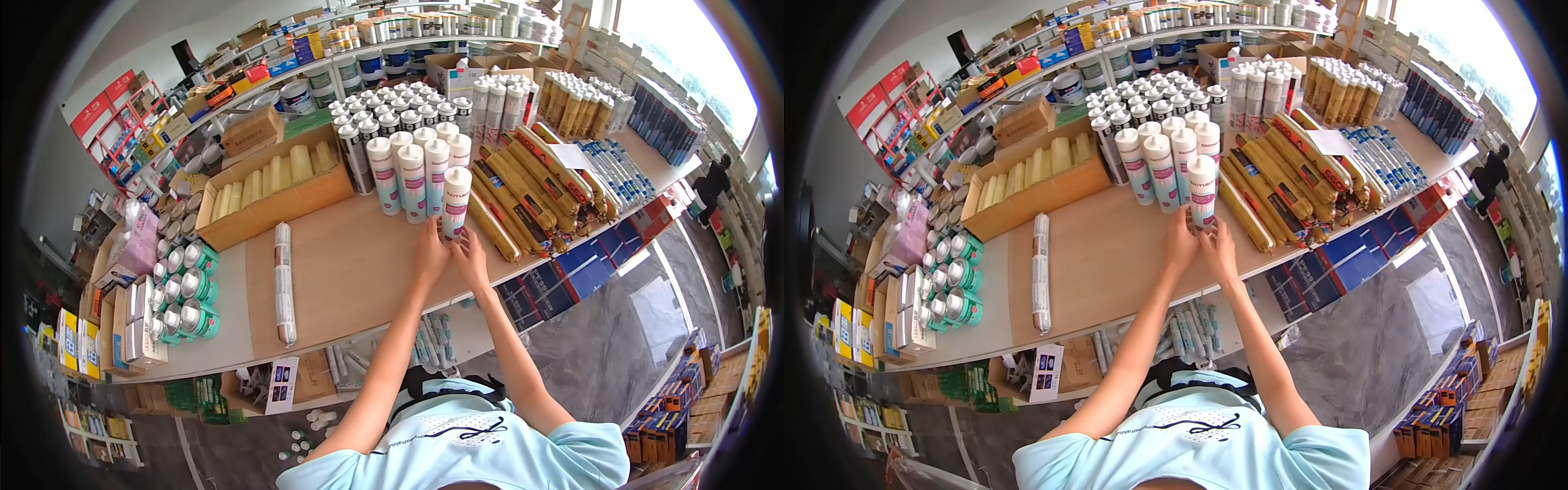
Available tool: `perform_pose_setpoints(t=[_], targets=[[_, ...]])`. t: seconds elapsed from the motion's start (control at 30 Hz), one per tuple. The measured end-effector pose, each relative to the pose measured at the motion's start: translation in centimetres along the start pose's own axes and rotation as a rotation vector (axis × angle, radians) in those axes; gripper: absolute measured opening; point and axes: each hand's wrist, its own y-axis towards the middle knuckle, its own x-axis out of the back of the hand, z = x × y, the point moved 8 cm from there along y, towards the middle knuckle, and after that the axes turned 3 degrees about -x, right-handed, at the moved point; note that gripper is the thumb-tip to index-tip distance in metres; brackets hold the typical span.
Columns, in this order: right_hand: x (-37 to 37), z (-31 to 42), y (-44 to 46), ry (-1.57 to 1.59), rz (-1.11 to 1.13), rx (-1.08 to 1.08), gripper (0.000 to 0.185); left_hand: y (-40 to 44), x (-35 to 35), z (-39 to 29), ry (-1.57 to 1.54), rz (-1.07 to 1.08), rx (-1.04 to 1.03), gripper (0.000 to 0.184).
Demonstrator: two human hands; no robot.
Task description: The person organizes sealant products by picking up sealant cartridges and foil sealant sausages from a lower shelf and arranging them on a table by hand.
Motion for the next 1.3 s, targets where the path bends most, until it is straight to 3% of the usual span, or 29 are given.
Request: perform_pose_setpoints(t=[0.2, 0.3, 0.5, 0.63, 0.7, 1.0, 1.23, 1.3], targets=[[2.3, -0.2, 2.5, -0.066, 0.005, 0.045, 0.053, 1.4, -2.1, -1.3, 0.14, -0.076, -0.113, 0.055], [2.5, -0.1, 3.2, -0.099, -0.042, 0.041, 0.054, 1.9, -2.6, -1.2, 0.16, -0.038, -0.013, 0.055], [2.3, -0.3, 3.9, -0.183, -0.078, 0.078, 0.057, 1.8, -2.8, -1.2, 0.092, -0.107, -0.106, 0.058], [1.5, -0.6, 4.0, -0.197, -0.062, 0.059, 0.061, 2.0, -2.2, -1.7, 0.209, -0.119, -0.14, 0.059], [0.9, -1.1, 4.6, -0.196, -0.032, 0.041, 0.061, 1.9, -1.4, -2.4, 0.253, -0.078, -0.046, 0.059], [0.7, 0.1, 5.2, -0.162, 0.109, 0.036, 0.068, 2.2, -1.7, -1.2, 0.163, -0.197, -0.164, 0.056], [0.6, -0.7, 3.8, -0.159, -0.002, 0.18, 0.062, 1.5, -1.3, -0.5, 0.175, -0.128, -0.107, 0.051], [0.6, -0.8, 2.7, -0.058, 0.035, 0.075, 0.056, 1.0, -0.4, -1.0, 0.171, -0.134, -0.127, 0.045]])
